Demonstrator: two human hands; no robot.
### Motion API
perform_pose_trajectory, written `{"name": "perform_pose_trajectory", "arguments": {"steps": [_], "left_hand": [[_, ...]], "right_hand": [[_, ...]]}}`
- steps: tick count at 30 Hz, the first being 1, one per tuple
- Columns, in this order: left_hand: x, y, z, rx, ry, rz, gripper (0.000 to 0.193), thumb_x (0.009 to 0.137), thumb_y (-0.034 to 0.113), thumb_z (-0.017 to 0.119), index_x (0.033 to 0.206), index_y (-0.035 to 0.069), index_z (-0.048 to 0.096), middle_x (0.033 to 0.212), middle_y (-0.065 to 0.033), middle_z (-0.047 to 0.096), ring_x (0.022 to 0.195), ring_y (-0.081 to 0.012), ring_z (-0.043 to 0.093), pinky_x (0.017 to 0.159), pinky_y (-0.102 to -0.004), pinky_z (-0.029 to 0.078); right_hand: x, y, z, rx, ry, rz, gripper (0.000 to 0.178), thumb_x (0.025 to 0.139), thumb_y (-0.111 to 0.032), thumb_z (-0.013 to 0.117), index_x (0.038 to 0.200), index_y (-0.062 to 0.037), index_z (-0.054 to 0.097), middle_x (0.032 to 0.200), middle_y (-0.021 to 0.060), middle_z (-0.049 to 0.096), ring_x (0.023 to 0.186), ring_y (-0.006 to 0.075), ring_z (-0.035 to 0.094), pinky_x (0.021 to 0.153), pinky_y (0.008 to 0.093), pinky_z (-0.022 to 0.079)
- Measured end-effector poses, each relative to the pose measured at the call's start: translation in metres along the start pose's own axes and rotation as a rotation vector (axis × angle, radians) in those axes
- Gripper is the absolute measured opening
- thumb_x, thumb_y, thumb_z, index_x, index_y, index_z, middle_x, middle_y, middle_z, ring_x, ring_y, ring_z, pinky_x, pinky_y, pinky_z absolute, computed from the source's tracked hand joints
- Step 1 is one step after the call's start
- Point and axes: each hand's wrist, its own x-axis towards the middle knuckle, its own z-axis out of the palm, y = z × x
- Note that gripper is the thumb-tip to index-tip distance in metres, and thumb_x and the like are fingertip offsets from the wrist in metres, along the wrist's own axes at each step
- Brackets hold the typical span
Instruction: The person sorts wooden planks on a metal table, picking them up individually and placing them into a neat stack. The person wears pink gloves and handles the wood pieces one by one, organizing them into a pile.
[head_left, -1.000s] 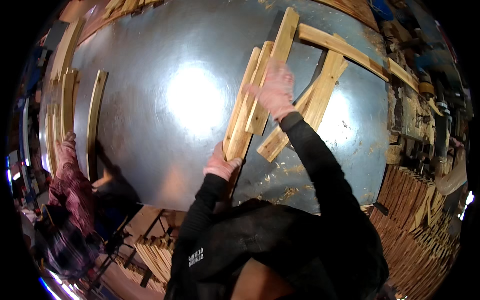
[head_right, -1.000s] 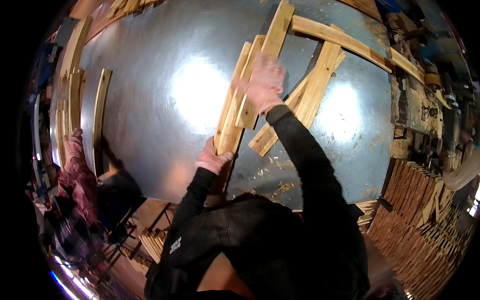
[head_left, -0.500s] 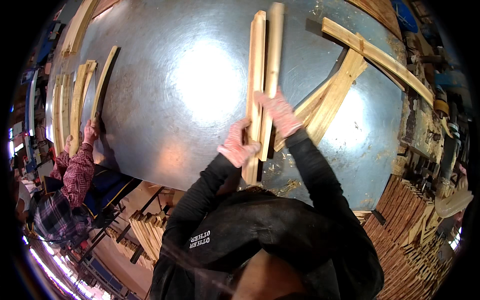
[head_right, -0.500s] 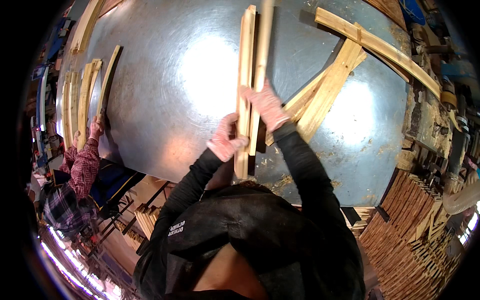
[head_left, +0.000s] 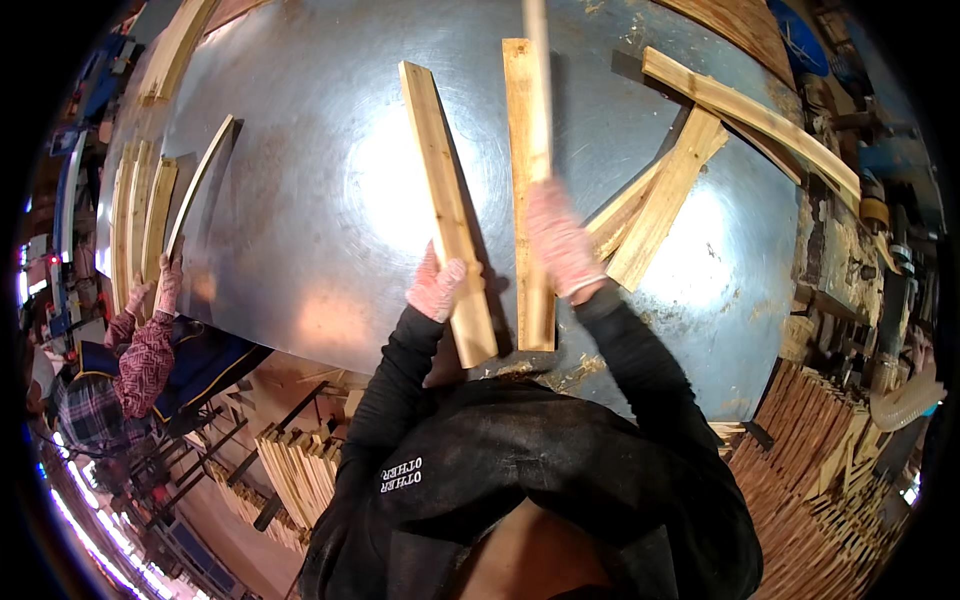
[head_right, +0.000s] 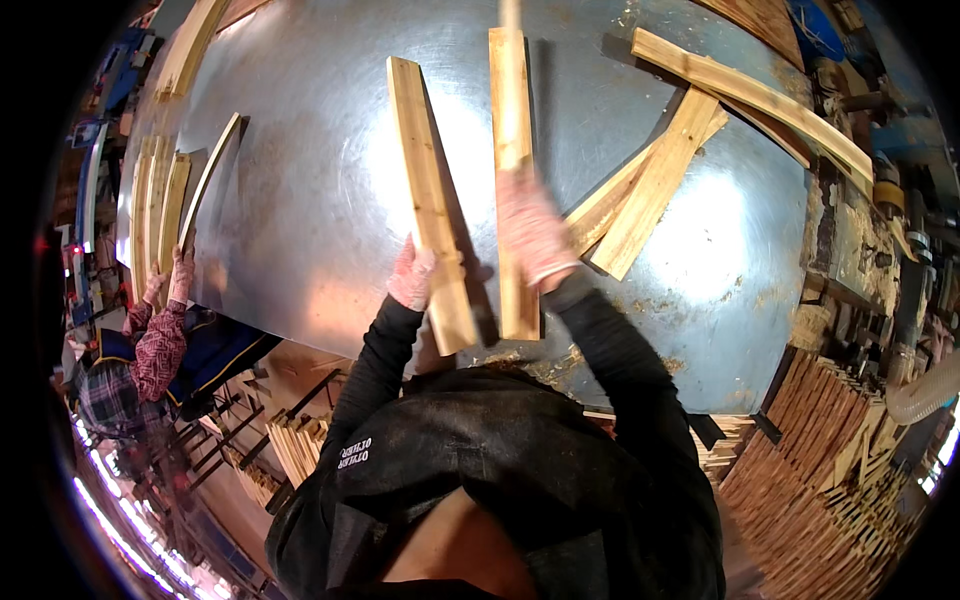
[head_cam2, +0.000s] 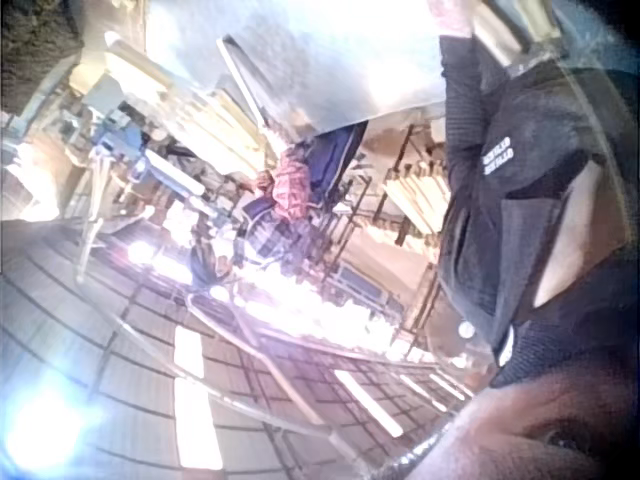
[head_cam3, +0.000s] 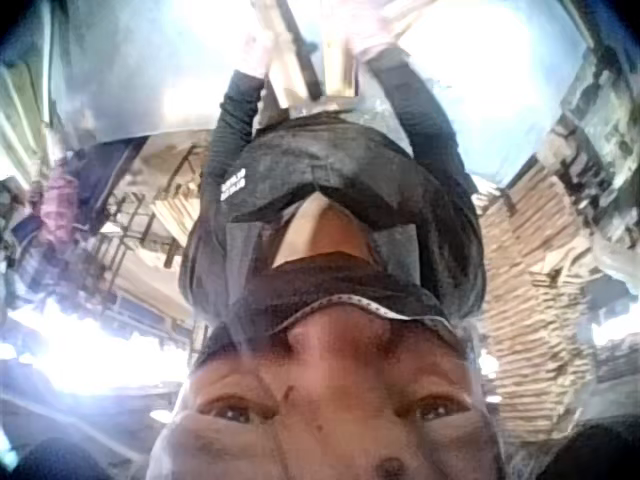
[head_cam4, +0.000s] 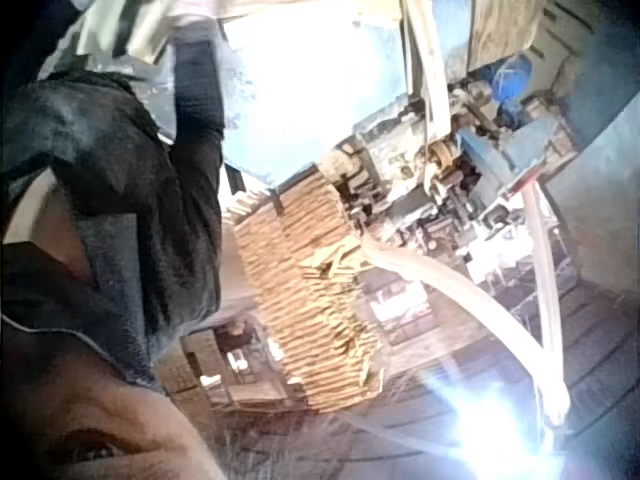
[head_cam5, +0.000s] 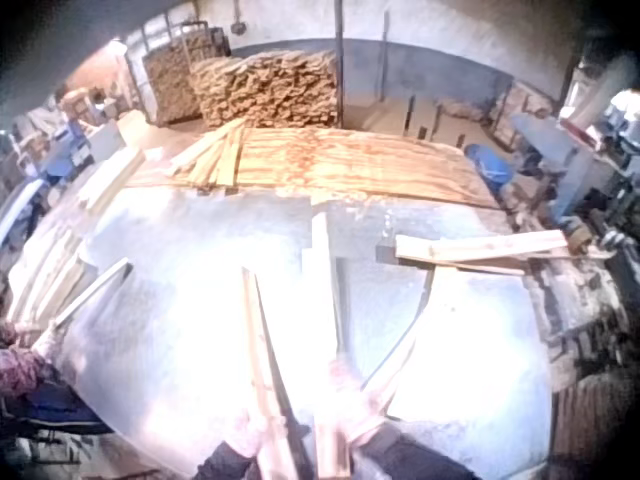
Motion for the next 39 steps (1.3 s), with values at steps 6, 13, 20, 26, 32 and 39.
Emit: {"name": "perform_pose_trajectory", "arguments": {"steps": [6, 13, 20, 26, 32, 39], "left_hand": [[-0.011, 0.010, -0.022, 0.178, 0.070, -0.051, 0.055, 0.082, 0.013, 0.076, 0.129, 0.001, 0.050, 0.104, -0.0073, 0.066, 0.092, -0.0183, 0.064, 0.083, -0.0305, 0.053], [-0.026, 0.094, -0.140, 1.092, 0.337, -0.117, 0.063, 0.073, 0.021, 0.075, 0.126, 0.001, 0.048, 0.101, -0.0196, 0.068, 0.099, -0.0309, 0.067, 0.083, -0.0398, 0.053], [-0.019, 0.088, -0.146, 1.341, 0.292, 0.005, 0.054, 0.074, 0.023, 0.073, 0.120, 0.000, 0.055, 0.105, -0.0212, 0.067, 0.101, -0.0354, 0.064, 0.089, -0.0427, 0.049], [-0.021, 0.085, -0.145, 1.500, 0.450, -0.215, 0.063, 0.071, 0.032, 0.075, 0.124, 0.004, 0.058, 0.116, -0.0177, 0.066, 0.105, -0.0335, 0.063, 0.093, -0.0412, 0.048], [-0.020, 0.085, -0.103, 1.678, 0.168, -0.198, 0.058, 0.072, 0.029, 0.072, 0.122, 0.000, 0.059, 0.111, -0.0196, 0.066, 0.095, -0.0331, 0.063, 0.088, -0.0415, 0.048], [-0.012, 0.020, -0.051, 1.551, 0.394, -0.262, 0.060, 0.074, 0.040, 0.073, 0.110, -0.006, 0.065, 0.107, -0.0175, 0.067, 0.089, -0.0282, 0.063, 0.084, -0.0397, 0.049]], "right_hand": [[0.043, -0.080, -0.081, 0.404, -0.001, 0.420, 0.061, 0.093, -0.040, 0.057, 0.135, 0.0041, 0.048, 0.137, 0.0265, 0.046, 0.131, 0.0375, 0.042, 0.109, 0.0458, 0.034], [0.054, -0.077, -0.067, 0.375, -0.656, 1.092, 0.091, 0.081, -0.044, 0.070, 0.147, -0.0021, 0.025, 0.142, 0.0238, 0.043, 0.124, 0.0373, 0.050, 0.101, 0.0450, 0.043], [-0.067, -0.114, -0.155, 0.672, -0.299, 1.161, 0.056, 0.092, -0.045, 0.058, 0.132, -0.0064, 0.049, 0.115, 0.0183, 0.064, 0.107, 0.0311, 0.061, 0.095, 0.0400, 0.047], [-0.251, -0.141, -0.236, 0.111, 0.399, 1.652, 0.050, 0.094, -0.042, 0.054, 0.123, -0.0016, 0.052, 0.105, 0.0237, 0.064, 0.098, 0.0413, 0.062, 0.083, 0.0462, 0.049], [-0.498, -0.194, -0.213, -0.222, 0.647, 2.207, 0.046, 0.095, -0.033, 0.052, 0.129, -0.0015, 0.048, 0.118, 0.0237, 0.060, 0.100, 0.0390, 0.062, 0.085, 0.0426, 0.050], [-0.612, -0.185, -0.158, -0.211, 0.655, 2.552, 0.049, 0.096, -0.037, 0.050, 0.126, 0.0010, 0.052, 0.116, 0.0270, 0.062, 0.108, 0.0450, 0.058, 0.090, 0.0463, 0.047]]}}
